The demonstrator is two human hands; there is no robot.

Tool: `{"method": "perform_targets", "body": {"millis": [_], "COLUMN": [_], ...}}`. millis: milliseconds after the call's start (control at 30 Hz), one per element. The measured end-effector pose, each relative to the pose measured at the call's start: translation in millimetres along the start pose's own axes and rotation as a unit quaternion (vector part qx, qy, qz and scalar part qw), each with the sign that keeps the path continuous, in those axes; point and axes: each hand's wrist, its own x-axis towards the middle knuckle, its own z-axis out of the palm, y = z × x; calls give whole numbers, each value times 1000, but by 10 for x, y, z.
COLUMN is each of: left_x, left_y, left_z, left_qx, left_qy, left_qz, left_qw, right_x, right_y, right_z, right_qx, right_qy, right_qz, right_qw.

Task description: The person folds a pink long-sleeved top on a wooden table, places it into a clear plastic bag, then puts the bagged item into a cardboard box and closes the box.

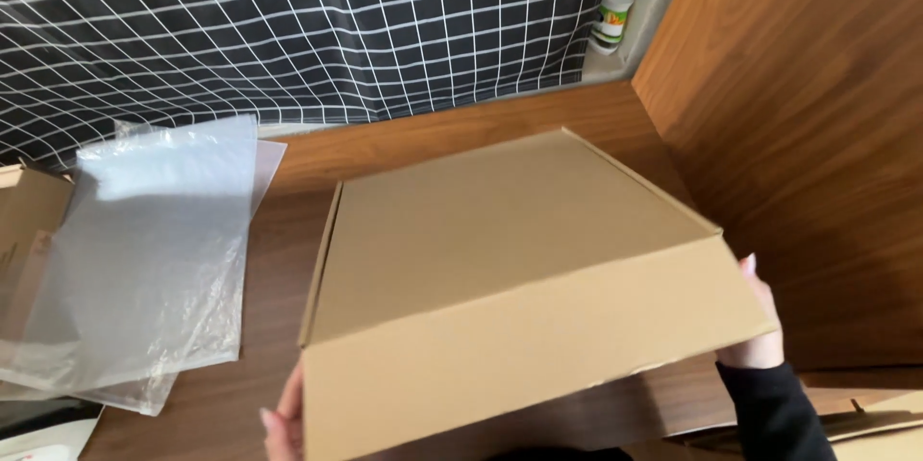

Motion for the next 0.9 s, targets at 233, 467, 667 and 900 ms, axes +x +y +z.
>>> {"method": "perform_targets", "body": {"millis": [233,467,667,900], "left_x": [249,292,364,110], "left_y": [222,339,321,607], "left_z": [233,402,454,697], "left_qx": [-101,-19,12,265], "left_qy": [-43,-157,-104,-82], "left_qz": [190,274,280,398], "left_qw": [976,949,954,875], "right_x": [-326,-356,-236,-211], "right_y": [-1209,-1468,-1384,-1659], "right_z": [1228,1597,1658,1932], "right_qx": [74,96,60,15], "right_qy": [-97,-88,-68,-49], "right_qz": [-165,-147,-164,-232], "right_qw": [979,981,982,971]}}
